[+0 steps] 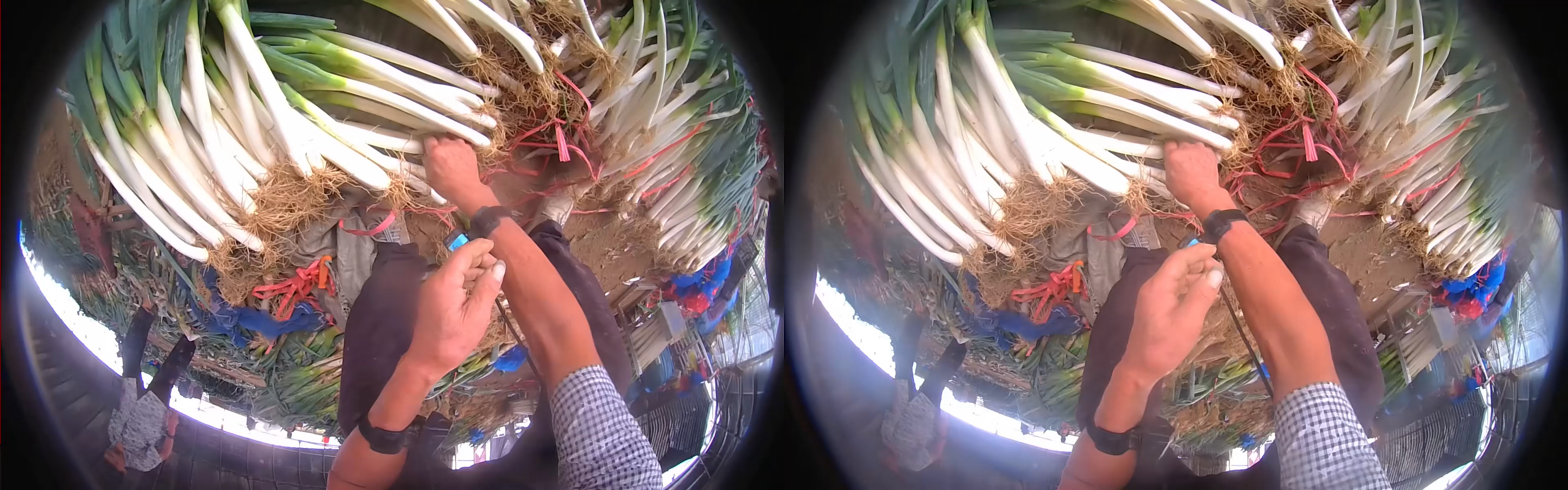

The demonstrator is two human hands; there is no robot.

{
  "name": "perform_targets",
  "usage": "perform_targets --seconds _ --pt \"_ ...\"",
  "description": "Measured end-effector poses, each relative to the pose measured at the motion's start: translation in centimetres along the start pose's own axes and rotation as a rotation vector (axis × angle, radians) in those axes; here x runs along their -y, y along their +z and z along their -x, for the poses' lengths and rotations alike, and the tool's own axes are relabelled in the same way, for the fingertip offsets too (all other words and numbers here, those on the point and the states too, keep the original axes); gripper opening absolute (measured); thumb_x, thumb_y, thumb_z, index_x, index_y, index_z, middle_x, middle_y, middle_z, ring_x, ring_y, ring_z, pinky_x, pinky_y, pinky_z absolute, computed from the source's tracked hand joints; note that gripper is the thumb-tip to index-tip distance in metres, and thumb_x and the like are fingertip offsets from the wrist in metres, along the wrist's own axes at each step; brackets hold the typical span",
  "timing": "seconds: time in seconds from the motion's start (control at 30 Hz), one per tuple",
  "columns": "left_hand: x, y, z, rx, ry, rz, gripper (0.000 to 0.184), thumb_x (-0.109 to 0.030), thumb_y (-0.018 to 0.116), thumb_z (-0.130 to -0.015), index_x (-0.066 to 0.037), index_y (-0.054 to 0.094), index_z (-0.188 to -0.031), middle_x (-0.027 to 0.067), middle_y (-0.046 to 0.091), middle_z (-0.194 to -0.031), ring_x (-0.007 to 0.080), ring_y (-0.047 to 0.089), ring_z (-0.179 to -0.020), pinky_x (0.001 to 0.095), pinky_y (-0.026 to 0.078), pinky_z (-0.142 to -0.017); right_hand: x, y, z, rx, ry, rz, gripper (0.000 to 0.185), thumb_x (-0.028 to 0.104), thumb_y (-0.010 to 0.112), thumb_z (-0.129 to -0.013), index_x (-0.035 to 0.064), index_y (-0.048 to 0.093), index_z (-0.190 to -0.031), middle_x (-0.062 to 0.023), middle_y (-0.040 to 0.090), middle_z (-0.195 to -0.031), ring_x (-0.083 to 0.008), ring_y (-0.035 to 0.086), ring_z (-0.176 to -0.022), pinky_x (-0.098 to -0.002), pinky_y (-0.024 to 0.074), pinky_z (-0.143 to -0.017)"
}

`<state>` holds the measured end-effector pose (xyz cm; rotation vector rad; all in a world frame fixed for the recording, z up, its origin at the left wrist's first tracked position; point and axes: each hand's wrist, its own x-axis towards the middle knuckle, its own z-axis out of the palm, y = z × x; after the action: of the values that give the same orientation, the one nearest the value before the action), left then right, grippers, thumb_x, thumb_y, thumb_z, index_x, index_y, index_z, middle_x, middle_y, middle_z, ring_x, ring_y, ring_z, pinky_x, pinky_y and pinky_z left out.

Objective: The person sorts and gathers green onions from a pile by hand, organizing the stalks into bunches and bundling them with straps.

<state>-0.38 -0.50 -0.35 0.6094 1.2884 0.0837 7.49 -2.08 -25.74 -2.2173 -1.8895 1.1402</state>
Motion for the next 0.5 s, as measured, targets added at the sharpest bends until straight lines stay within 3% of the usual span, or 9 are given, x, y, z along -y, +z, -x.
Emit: perform_targets --seconds 0.17,0.3,0.33,0.47,0.5 --pt "-0.6 -0.5 -0.2 -0.018 0.016 -0.024 0.036 -0.015 0.062 -0.099 0.003 0.057 -0.13 0.0094 0.068 -0.107 0.0139 0.064 -0.098 0.0294 0.051 -0.084 1.4 0.3 -1.2 0.105 -0.031 0.114 0.012 0.009 0.059 -0.081 0.003 0.067 -0.088 -0.0178 0.07 -0.083 -0.0345 0.071 -0.078 -0.0451 0.0549 -0.072" --pt "-0.7 -1.0 -0.2 -0.041 0.043 -0.022 0.036 -0.016 0.063 -0.099 0.002 0.057 -0.13 0.0088 0.068 -0.106 0.0134 0.064 -0.095 0.0284 0.051 -0.082 1.1 2.9 -0.9 -0.01 0.009 0.112 0.026 0.009 0.058 -0.08 0.0006 0.064 -0.104 -0.0203 0.07 -0.081 -0.0353 0.071 -0.072 -0.0458 0.0556 -0.064" --pt "-0.6 -1.1 -0.2 -0.047 0.048 -0.03 0.036 -0.016 0.063 -0.099 0.002 0.057 -0.13 0.0091 0.068 -0.105 0.0135 0.064 -0.095 0.0287 0.051 -0.082 1.3 2.1 -1.1 0.048 0.008 0.08 0.033 0.008 0.057 -0.08 -0.0005 0.061 -0.112 -0.0228 0.07 -0.081 -0.036 0.071 -0.069 -0.0461 0.0557 -0.062" --pt "-0.4 -1.4 0.0 -0.049 0.01 -0.065 0.037 -0.017 0.063 -0.099 0.001 0.057 -0.13 0.0091 0.067 -0.111 0.0136 0.063 -0.101 0.0289 0.051 -0.086 0.3 1.3 -4.4 0.317 0.1 -0.034 0.03 0.017 0.06 -0.078 0.0009 0.07 -0.101 -0.0225 0.071 -0.091 -0.0379 0.07 -0.09 -0.0476 0.055 -0.079" --pt "0.0 -1.9 -0.1 -0.139 0.031 -0.062 0.037 -0.017 0.063 -0.099 0.001 0.057 -0.131 0.0091 0.066 -0.114 0.0141 0.063 -0.104 0.0289 0.051 -0.088 0.3 0.2 -4.8 0.361 0.1 -0.055 0.03 0.019 0.06 -0.078 0.0006 0.07 -0.1 -0.0231 0.071 -0.093 -0.0384 0.07 -0.093 -0.0474 0.0544 -0.082"
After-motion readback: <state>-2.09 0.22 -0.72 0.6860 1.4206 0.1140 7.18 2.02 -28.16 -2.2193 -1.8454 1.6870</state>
